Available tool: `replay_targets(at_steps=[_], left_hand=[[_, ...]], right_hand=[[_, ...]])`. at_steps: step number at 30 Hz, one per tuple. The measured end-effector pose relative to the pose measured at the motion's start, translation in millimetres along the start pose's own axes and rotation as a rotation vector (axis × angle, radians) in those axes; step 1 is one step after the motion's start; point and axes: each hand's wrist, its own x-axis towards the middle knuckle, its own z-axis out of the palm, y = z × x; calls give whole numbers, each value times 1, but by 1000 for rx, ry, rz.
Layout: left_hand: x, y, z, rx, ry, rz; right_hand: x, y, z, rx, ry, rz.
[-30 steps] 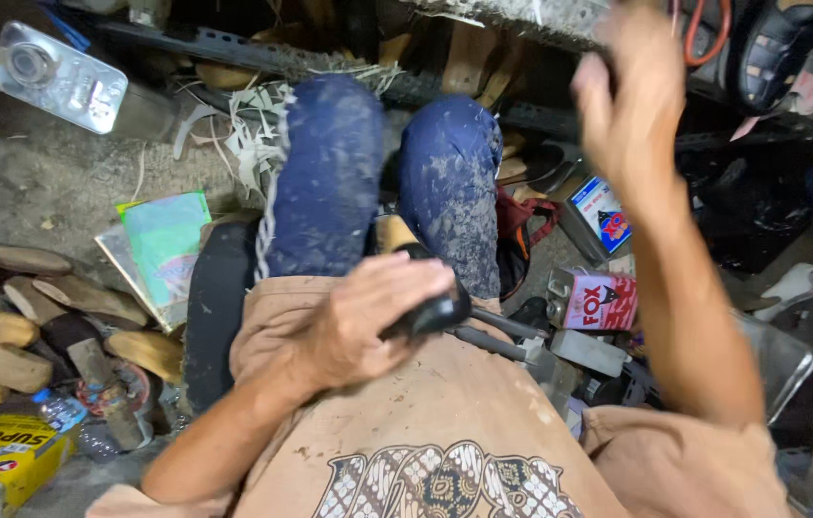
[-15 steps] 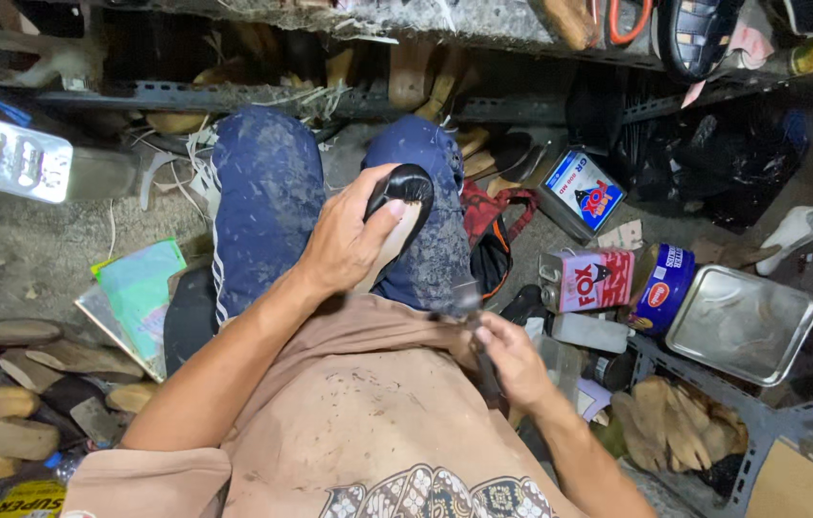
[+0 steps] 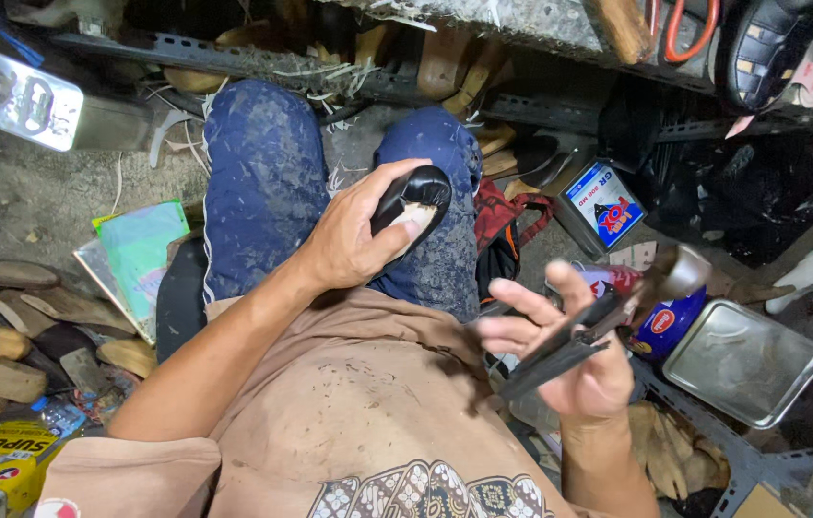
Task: The person sits on the floor and uses a hammer and a metal punch tool to work on the sole of a black shoe. They repeatedly strike the tool with the hammer to shape or attach the shoe's sole, occasionally adjusting the shoe's position on their lap.
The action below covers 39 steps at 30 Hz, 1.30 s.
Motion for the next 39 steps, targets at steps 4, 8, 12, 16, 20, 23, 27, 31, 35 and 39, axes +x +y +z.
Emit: replay_targets(at_steps=[4, 8, 12, 16, 20, 23, 27, 31, 35, 39], left_hand=[[4, -1, 4, 26, -4, -13], [4, 3, 5, 25, -23, -55], [0, 10, 8, 1, -28, -105], [3, 12, 11, 26, -89, -34], [2, 20, 10, 23, -157, -15], [1, 21, 13, 47, -191, -4], [0, 19, 13, 86, -204, -8], [0, 15, 21, 198, -177, -10], [-1, 19, 21, 250, -141, 91], [2, 16, 15, 208, -118, 11]], right_hand=[[5, -21, -1, 258, -110, 54], [19, -9, 14, -213, 412, 93], [20, 0, -3, -440, 349, 98], [41, -20, 8, -1084, -90, 339], [80, -46, 30, -1337, -369, 583], [104, -69, 28, -1261, -481, 787], [120, -78, 4, -1193, -619, 744], [100, -87, 7, -1391, -394, 883], [63, -81, 4, -2013, -366, 521], [46, -68, 17, -1857, -464, 568]])
